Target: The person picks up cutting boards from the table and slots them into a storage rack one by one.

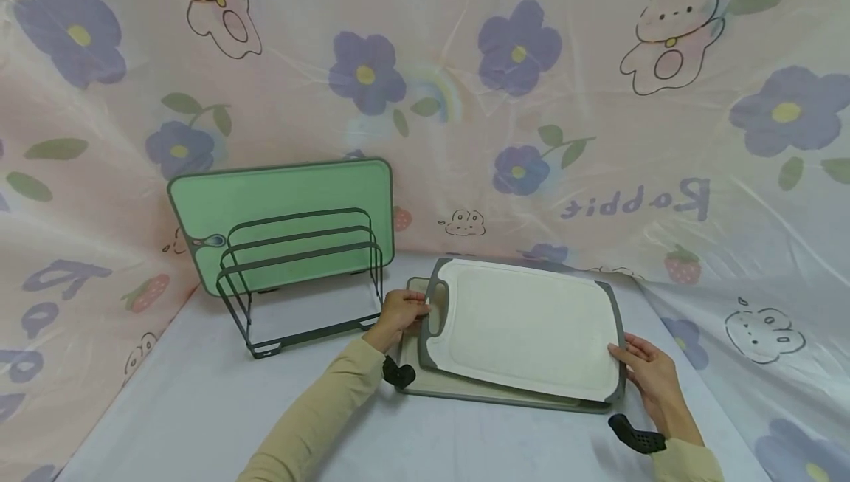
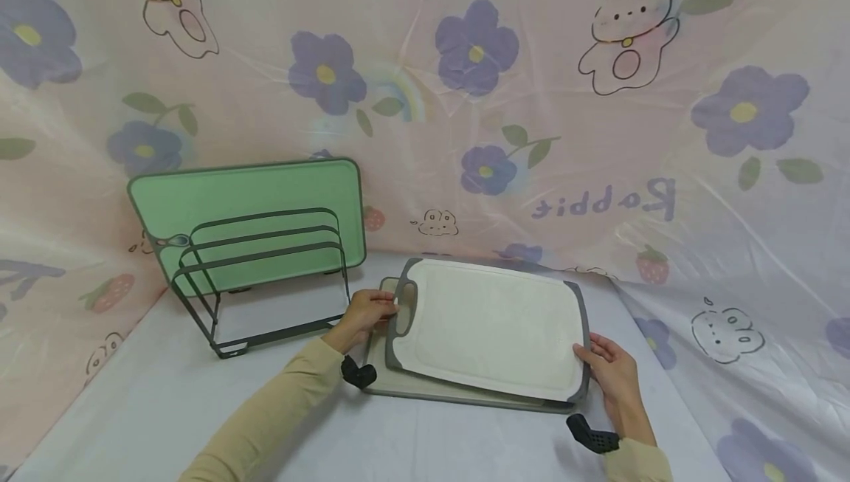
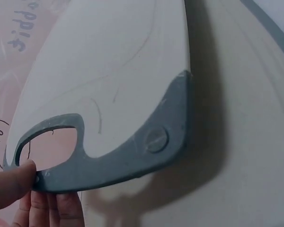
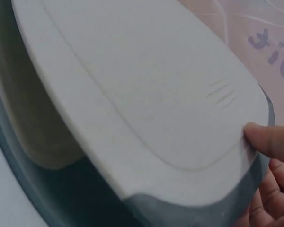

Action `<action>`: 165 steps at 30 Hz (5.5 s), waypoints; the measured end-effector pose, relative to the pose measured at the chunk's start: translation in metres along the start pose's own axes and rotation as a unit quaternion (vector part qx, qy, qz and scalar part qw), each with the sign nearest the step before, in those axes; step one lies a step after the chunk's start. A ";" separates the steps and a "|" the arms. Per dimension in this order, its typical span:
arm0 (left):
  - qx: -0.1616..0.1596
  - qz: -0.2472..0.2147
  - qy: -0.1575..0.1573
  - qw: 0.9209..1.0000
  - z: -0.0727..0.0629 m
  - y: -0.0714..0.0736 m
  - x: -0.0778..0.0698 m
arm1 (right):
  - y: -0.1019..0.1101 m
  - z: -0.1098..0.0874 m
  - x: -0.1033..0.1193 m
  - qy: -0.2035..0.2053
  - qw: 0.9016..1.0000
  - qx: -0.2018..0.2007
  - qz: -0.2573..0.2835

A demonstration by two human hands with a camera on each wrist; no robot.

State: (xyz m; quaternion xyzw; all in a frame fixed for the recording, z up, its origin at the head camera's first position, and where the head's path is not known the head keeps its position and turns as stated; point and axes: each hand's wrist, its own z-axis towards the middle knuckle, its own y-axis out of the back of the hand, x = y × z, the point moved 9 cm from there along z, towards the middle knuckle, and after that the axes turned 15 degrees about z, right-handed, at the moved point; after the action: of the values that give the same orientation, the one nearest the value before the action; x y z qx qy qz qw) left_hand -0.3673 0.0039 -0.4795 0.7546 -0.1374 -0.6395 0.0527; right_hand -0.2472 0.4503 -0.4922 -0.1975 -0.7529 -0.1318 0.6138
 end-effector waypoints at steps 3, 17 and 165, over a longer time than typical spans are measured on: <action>-0.003 -0.007 -0.006 1.000 -0.001 0.002 -0.004 | 0.007 0.011 -0.003 0.014 0.999 0.006 0.031; -0.011 -0.026 -0.022 0.999 -0.007 0.008 -0.018 | -0.005 -0.019 0.032 0.037 0.997 -0.045 0.055; -0.091 -0.050 -0.099 0.990 -0.013 0.148 -0.181 | -0.139 -0.006 0.218 0.229 0.955 0.076 0.171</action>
State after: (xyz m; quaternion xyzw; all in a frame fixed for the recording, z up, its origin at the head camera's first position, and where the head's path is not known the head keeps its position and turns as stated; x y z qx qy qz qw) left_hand -0.4016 -0.0895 -0.2677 0.6859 -0.0455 -0.7224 0.0749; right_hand -0.3424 0.3536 -0.2717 -0.2405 -0.5551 -0.0085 0.7962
